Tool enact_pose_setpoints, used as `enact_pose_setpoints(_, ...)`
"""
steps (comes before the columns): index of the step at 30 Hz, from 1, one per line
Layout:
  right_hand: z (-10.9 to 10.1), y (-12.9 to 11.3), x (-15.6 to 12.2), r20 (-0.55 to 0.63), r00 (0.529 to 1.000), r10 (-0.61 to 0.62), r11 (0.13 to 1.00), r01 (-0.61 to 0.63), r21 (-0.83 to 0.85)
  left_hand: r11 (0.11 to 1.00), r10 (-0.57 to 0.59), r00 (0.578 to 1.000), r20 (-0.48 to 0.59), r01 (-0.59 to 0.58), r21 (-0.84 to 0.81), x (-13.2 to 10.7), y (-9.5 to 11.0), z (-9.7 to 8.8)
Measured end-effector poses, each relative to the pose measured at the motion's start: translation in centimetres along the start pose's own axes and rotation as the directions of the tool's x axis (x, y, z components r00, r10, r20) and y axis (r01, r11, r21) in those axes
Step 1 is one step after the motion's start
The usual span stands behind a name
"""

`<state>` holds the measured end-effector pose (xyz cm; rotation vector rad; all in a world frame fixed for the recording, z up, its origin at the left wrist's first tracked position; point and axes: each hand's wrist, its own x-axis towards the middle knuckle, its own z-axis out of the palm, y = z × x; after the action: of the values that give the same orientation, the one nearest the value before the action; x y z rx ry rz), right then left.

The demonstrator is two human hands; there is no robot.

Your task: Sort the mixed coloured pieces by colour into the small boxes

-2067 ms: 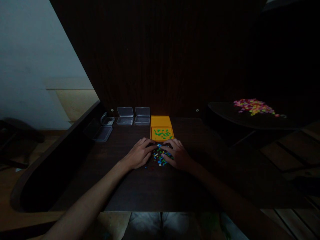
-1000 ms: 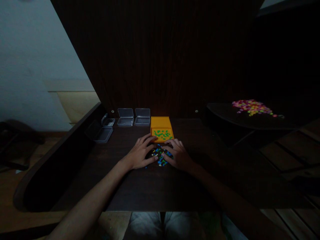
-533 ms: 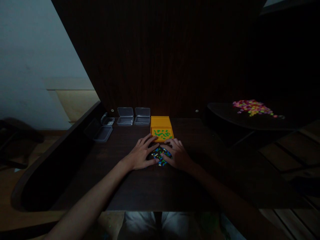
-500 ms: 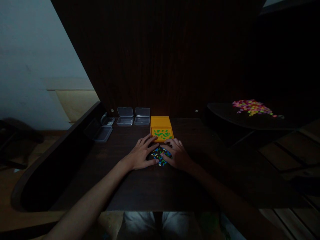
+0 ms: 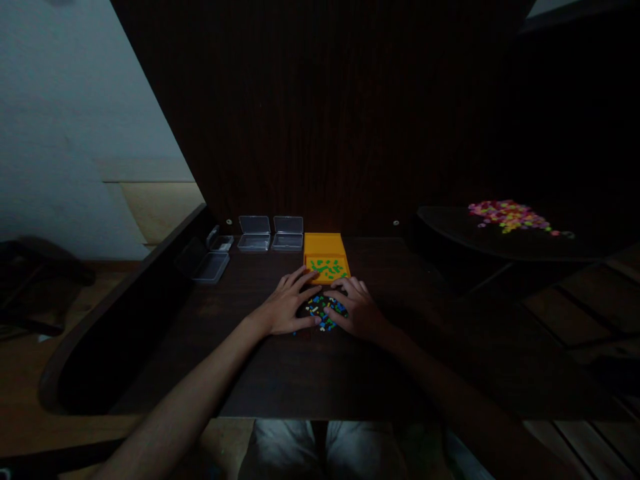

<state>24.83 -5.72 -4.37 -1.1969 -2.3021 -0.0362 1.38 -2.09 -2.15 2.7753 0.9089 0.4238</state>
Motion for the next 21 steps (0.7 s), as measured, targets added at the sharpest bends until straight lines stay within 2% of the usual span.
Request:
enact_pose_setpoints(5, -0.1, 0.1, 0.0, -0.011, 0.999, -0.052, 0.998, 0.052, 0.033, 0.998, 0.009, 0.999, -0.047, -0.012, -0.056, -0.6, 0.0, -1.1)
enact_pose_setpoints(10, -0.2, 0.0, -0.1, 0.04, 0.99, -0.135, 0.989, 0.133, 0.063, 0.995, 0.015, 0.998, -0.055, -0.02, -0.098, -1.1, 0.0, -1.5)
enact_pose_setpoints(15, -0.2, 0.1, -0.1, 0.055, 0.99, -0.13, 0.99, 0.126, 0.066, 0.994, 0.049, 0.999, -0.016, -0.051, -0.092, -0.9, 0.2, -1.3)
enact_pose_setpoints(21, -0.2, 0.0, 0.0, 0.058, 0.991, -0.117, 0.991, 0.113, 0.069, 0.992, 0.052, 0.997, -0.048, -0.057, -0.109, -0.8, 0.4, -1.4)
